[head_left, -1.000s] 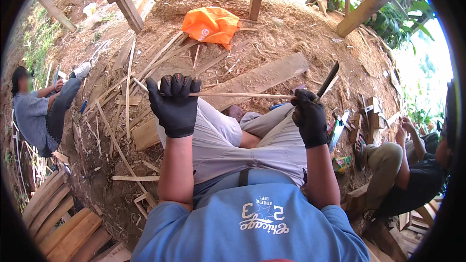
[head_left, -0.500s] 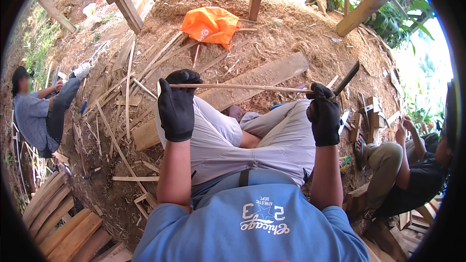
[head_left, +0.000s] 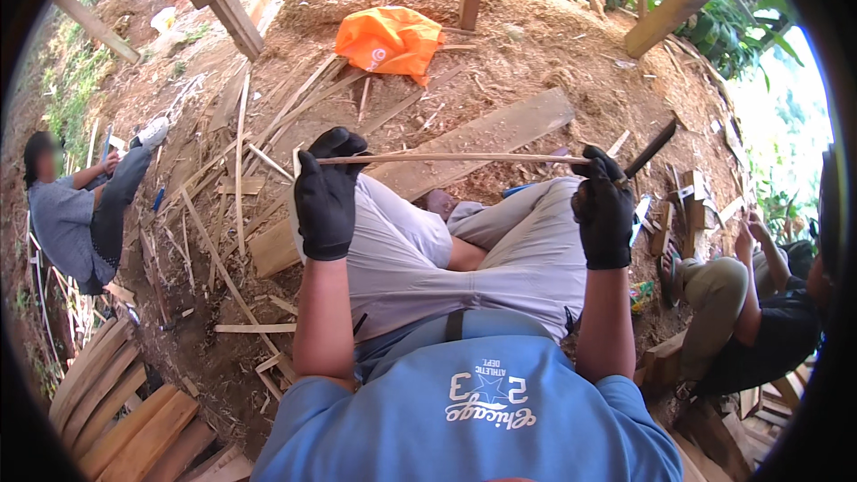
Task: The person sits on the ground and uses a knife to sharpen a thin wooden stick. They repeatedly scrape the blade along the stick's surface to create a point, occasionally pausing to inspect the progress. The person is wearing gloves and is surrounded by wood scraps and tools.
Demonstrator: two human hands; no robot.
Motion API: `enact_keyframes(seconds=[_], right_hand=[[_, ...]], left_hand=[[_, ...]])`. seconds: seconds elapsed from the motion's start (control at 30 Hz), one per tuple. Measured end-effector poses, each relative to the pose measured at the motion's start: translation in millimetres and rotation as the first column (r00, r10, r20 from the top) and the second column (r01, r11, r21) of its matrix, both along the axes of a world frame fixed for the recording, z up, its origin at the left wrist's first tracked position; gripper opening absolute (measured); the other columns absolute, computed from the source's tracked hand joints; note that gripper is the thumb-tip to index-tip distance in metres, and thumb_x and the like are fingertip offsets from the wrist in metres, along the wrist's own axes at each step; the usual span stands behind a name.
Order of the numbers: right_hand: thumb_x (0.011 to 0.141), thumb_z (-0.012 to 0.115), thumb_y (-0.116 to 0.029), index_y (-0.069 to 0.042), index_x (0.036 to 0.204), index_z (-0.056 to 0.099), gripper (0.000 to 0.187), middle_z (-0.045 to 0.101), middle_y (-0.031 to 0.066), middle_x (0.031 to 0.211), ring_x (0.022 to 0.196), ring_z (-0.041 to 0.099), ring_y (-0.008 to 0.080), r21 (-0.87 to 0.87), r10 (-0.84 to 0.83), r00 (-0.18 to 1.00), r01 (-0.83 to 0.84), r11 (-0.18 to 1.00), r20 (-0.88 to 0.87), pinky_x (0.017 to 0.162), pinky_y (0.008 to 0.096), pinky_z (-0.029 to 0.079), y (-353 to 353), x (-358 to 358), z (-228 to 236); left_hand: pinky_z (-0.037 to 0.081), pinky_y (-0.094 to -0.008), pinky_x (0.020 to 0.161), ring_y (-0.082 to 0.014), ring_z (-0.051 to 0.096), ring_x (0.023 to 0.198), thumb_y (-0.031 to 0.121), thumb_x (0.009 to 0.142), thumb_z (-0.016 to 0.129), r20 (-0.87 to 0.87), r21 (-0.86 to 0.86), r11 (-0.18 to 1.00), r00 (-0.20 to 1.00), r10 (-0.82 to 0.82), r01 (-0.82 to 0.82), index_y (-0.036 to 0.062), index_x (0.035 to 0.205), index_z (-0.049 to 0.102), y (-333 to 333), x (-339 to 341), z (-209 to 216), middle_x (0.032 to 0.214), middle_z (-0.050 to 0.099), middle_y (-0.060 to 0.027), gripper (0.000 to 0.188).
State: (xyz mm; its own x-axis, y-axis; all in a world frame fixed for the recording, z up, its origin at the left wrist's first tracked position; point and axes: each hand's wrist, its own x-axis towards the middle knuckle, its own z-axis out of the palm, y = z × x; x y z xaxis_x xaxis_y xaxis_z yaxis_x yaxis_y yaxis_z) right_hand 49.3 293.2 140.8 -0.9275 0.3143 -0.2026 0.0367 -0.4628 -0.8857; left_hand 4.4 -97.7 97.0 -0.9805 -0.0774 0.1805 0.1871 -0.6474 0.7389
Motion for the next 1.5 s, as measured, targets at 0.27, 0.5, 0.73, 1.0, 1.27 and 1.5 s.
enact_keyframes(seconds=[0.27, 0.5, 0.73, 1.0, 1.27, 1.5], right_hand=[[0.104, 0.054, -0.005, 0.005, 0.137, 0.059, 0.035, 0.074, 0.0118, 0.099, 0.047, 0.043, 0.0024, 0.046, -0.011, 0.999, 0.01, 0.999, 0.038, 0.039, 0.0229, 0.032, 3, -1, -13], [0.103, 0.057, -0.007, 0.001, 0.135, 0.064, 0.034, 0.076, 0.0106, 0.1, 0.047, 0.043, 0.004, 0.111, 0.145, 0.963, -0.174, 0.978, 0.226, 0.04, 0.0224, 0.033, -32, -45, -80], [0.104, 0.061, -0.017, -0.009, 0.13, 0.071, 0.029, 0.075, 0.0057, 0.095, 0.051, 0.046, 0.0075, -0.013, 0.451, 0.805, -0.484, 0.875, 0.385, 0.043, 0.0269, 0.037, -89, -114, -237], [0.096, 0.063, -0.049, -0.008, 0.118, 0.076, 0.049, 0.078, 0.0136, 0.091, 0.075, 0.072, 0.0233, 0.44, 0.348, 0.656, -0.728, 0.526, 0.67, 0.071, 0.0398, 0.056, -92, -118, -276], [0.105, 0.05, -0.033, -0.002, 0.123, 0.07, 0.041, 0.075, 0.0236, 0.114, 0.107, 0.071, 0.0391, 0.582, 0.348, 0.802, -0.593, 0.556, 0.484, 0.094, 0.0467, 0.053, -92, -97, -221], [0.101, 0.054, -0.029, -0.006, 0.119, 0.074, 0.036, 0.075, 0.0232, 0.111, 0.104, 0.072, 0.0407, 0.7, 0.594, 0.77, -0.556, 0.448, 0.232, 0.094, 0.0484, 0.054, -125, -82, -99]], left_hand=[[0.049, -0.0445, 0.107, -0.0251, 0.063, 0.12, 0.053, 0.112, 0.042, -0.017, -0.05, 0.998, 0.999, -0.042, 0.041, -0.0002, 0.152, 0.047, 11, 1, 15, 0.127, 0.066, -0.014, 0.067], [0.053, -0.0421, 0.097, -0.0265, 0.068, 0.107, 0.046, 0.115, 0.036, -0.109, -0.725, 0.573, 0.885, 0.453, -0.383, 0.0007, 0.123, 0.067, -13, 5, -2, 0.115, 0.071, -0.015, 0.056], [0.056, -0.0449, 0.078, -0.0344, 0.072, 0.088, 0.027, 0.114, 0.045, -0.236, -0.945, -0.291, 0.922, 0.307, -0.145, 0.0038, 0.105, 0.066, -74, 4, -13, 0.091, 0.072, -0.0148, 0.033], [0.052, -0.053, 0.075, -0.045, 0.067, 0.087, 0.035, 0.113, 0.044, -0.275, -0.863, -0.475, 0.948, 0.157, -0.172, 0.0068, 0.107, 0.063, -48, -23, -4, 0.092, 0.068, -0.021, 0.034], [0.053, -0.0565, 0.078, -0.0482, 0.067, 0.088, 0.043, 0.112, 0.04, -0.189, -0.784, -0.607, 0.981, 0.033, -0.131, 0.0031, 0.101, 0.066, -17, -63, 40, 0.093, 0.071, -0.0248, 0.049], [0.05, -0.0549, 0.08, -0.0467, 0.066, 0.089, 0.055, 0.113, 0.029, -0.025, -0.807, -0.59, 0.999, -0.025, -0.035, 0.0014, 0.103, 0.064, 12, -71, 67, 0.091, 0.07, -0.0218, 0.065]])
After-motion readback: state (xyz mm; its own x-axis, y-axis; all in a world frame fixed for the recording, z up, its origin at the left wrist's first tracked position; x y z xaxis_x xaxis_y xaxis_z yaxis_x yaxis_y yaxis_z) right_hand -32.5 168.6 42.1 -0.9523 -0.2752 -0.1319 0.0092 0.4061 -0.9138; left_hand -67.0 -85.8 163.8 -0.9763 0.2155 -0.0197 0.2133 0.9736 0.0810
